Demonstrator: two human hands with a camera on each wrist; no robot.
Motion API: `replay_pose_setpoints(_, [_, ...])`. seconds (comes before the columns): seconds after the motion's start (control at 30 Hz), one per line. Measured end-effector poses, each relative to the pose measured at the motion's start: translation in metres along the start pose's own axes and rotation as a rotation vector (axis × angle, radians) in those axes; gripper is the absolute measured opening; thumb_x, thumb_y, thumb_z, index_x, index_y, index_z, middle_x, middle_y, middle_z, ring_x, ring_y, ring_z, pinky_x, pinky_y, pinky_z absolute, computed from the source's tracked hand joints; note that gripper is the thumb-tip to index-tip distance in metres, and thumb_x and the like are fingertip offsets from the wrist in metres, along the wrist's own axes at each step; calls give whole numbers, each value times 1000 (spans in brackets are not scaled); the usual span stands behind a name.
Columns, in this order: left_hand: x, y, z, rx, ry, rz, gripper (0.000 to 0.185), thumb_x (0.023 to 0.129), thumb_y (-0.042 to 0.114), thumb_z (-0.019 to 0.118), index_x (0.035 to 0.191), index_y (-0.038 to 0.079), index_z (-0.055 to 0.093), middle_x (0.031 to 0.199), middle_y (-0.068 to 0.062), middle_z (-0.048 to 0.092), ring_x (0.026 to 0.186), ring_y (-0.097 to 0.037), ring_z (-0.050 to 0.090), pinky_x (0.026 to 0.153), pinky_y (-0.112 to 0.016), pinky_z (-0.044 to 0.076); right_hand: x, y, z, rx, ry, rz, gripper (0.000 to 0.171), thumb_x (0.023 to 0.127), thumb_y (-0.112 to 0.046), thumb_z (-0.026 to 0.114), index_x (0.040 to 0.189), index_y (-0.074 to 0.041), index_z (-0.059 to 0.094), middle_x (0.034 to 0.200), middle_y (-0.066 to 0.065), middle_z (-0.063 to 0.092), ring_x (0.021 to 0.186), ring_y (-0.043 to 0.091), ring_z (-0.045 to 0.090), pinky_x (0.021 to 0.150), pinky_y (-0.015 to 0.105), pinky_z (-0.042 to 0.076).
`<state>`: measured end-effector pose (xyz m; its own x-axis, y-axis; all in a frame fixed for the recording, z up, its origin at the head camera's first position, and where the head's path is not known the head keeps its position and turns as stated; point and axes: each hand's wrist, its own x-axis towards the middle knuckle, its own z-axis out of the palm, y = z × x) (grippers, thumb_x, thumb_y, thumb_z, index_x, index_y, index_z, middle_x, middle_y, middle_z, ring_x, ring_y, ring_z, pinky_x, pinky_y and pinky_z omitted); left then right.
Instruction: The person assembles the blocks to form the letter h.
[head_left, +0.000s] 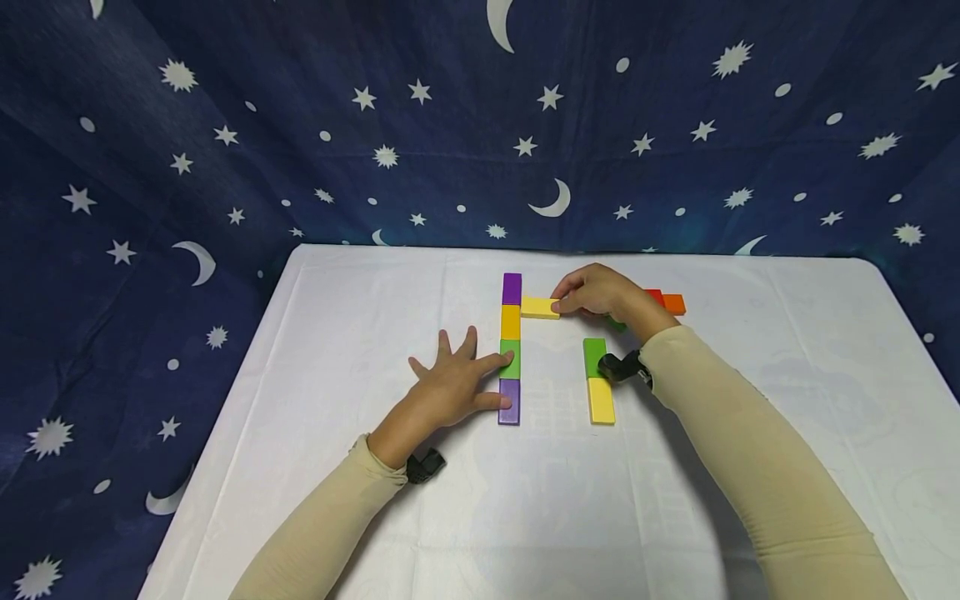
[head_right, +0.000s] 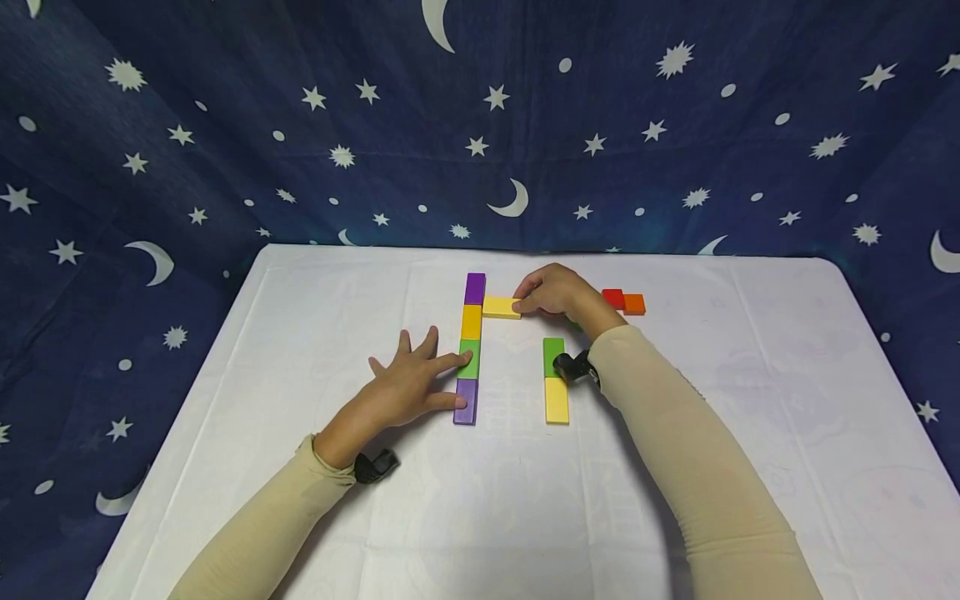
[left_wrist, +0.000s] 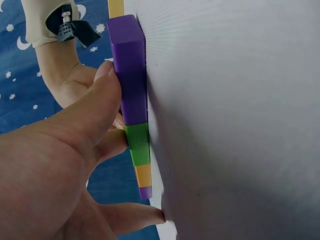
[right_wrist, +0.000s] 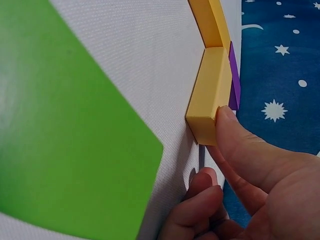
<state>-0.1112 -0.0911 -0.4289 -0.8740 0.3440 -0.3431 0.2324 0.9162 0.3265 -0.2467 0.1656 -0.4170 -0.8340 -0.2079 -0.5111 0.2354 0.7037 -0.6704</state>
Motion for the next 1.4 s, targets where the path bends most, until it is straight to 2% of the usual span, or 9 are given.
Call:
replay_pose_setpoints(0.57, [0,1,1,0,5,-3,73,84,64,72,150,45,48,170,-19,17,151,-61,5,99,-92,13,0,1,1,-24,-8,-6,29,87,-25,83,112,-12,77,81,-1,53,81,20,48,66,26,40])
replay_pose_setpoints(0.87, [0,0,1,-1,5,0,73,84,63,72,150,45,48,170,-19,16,151,-61,5,98,-92,12,1,1,2,-30,17,20,26,87,-27,83,110,-15,79,84,1,54,82,21,49,68,27,39])
replay_pose_setpoints(1.4, [1,0,1,4,7,-1,73,84,64,72,150,45,48,170,-19,16,151,-61,5,98,-92,12,-2,-2,2,-42,16,2,29,87,-28,83,112,-14,78,81,0,54,82,20,48,68,27,39])
